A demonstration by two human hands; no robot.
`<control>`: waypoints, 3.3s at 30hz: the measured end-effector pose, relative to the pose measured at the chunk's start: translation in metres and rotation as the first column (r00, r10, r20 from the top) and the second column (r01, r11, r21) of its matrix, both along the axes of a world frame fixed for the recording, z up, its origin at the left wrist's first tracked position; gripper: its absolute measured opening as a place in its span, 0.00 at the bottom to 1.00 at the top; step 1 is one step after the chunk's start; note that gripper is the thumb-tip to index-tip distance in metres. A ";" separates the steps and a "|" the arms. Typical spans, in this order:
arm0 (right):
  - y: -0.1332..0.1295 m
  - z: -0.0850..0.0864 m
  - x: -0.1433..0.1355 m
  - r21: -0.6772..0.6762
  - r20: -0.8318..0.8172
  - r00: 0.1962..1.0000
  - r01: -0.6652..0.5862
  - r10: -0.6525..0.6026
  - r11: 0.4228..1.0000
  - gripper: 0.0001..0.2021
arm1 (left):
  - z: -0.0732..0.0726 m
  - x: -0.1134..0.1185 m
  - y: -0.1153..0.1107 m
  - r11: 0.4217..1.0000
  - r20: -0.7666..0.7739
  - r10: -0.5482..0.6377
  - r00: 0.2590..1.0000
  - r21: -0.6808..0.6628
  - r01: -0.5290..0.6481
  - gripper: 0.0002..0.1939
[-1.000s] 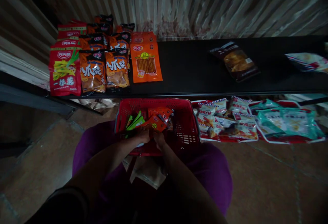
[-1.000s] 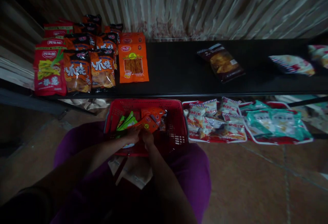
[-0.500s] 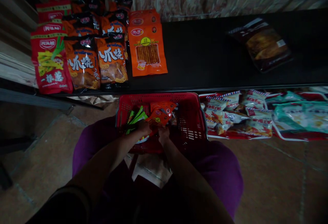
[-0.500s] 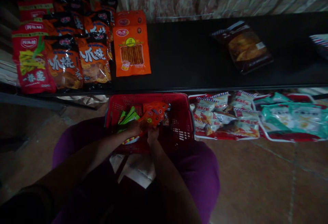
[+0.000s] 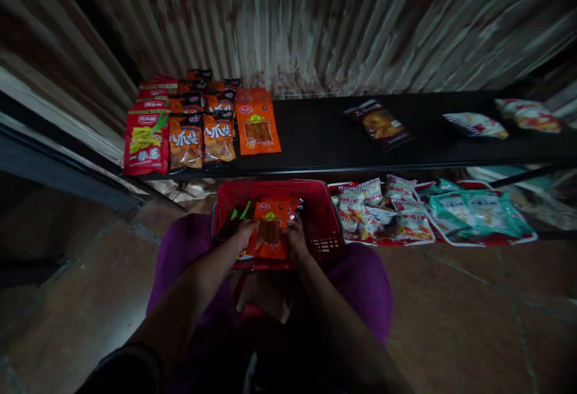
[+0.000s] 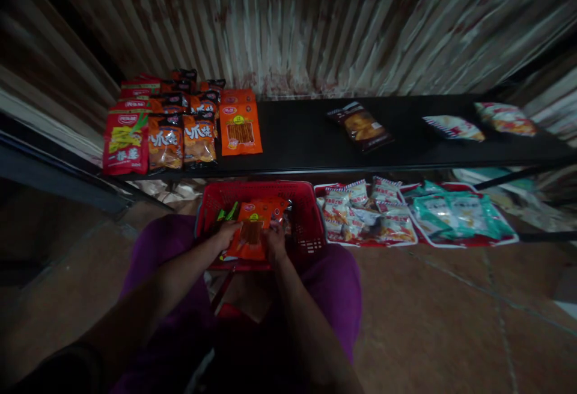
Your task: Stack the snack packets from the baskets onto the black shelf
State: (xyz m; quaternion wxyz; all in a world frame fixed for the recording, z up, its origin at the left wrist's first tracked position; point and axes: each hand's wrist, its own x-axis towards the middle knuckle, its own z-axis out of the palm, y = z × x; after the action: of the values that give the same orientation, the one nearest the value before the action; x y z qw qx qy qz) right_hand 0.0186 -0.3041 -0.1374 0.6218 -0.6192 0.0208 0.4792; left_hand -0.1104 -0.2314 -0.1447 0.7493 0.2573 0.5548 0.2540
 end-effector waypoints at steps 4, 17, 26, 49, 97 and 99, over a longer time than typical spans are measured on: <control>-0.022 0.034 0.002 0.059 0.018 0.999 -0.030 0.029 0.998 0.22 | 0.034 -0.009 -0.012 0.999 0.045 0.012 0.999 0.029 -0.013 0.15; -0.025 0.147 -0.010 0.299 0.125 0.988 -0.122 0.088 0.947 0.19 | 0.153 -0.020 -0.032 0.938 0.213 0.077 0.974 0.316 -0.143 0.08; -0.038 0.196 -0.016 0.404 0.138 0.990 -0.073 0.018 0.912 0.15 | 0.190 -0.020 -0.044 0.874 0.296 0.082 0.952 0.437 -0.211 0.21; -0.056 0.202 -0.031 0.397 0.110 0.990 0.034 -0.085 0.917 0.16 | 0.203 -0.033 -0.075 0.879 0.344 0.111 0.933 0.404 -0.253 0.23; -0.062 0.203 -0.025 0.419 0.091 0.990 0.063 -0.111 0.906 0.12 | 0.224 -0.050 -0.087 0.897 0.350 -0.241 0.905 0.437 0.070 0.28; -0.063 0.205 -0.024 0.418 0.082 0.993 0.044 -0.086 0.907 0.12 | 0.222 -0.049 -0.087 0.899 0.356 -0.213 0.910 0.437 0.039 0.28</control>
State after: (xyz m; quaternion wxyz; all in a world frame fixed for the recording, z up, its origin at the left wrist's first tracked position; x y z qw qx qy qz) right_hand -0.0053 -0.3671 0.0678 0.7551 -0.4946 -0.0918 0.4204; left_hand -0.1593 -0.3185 0.0770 0.7875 0.3920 0.3061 0.3640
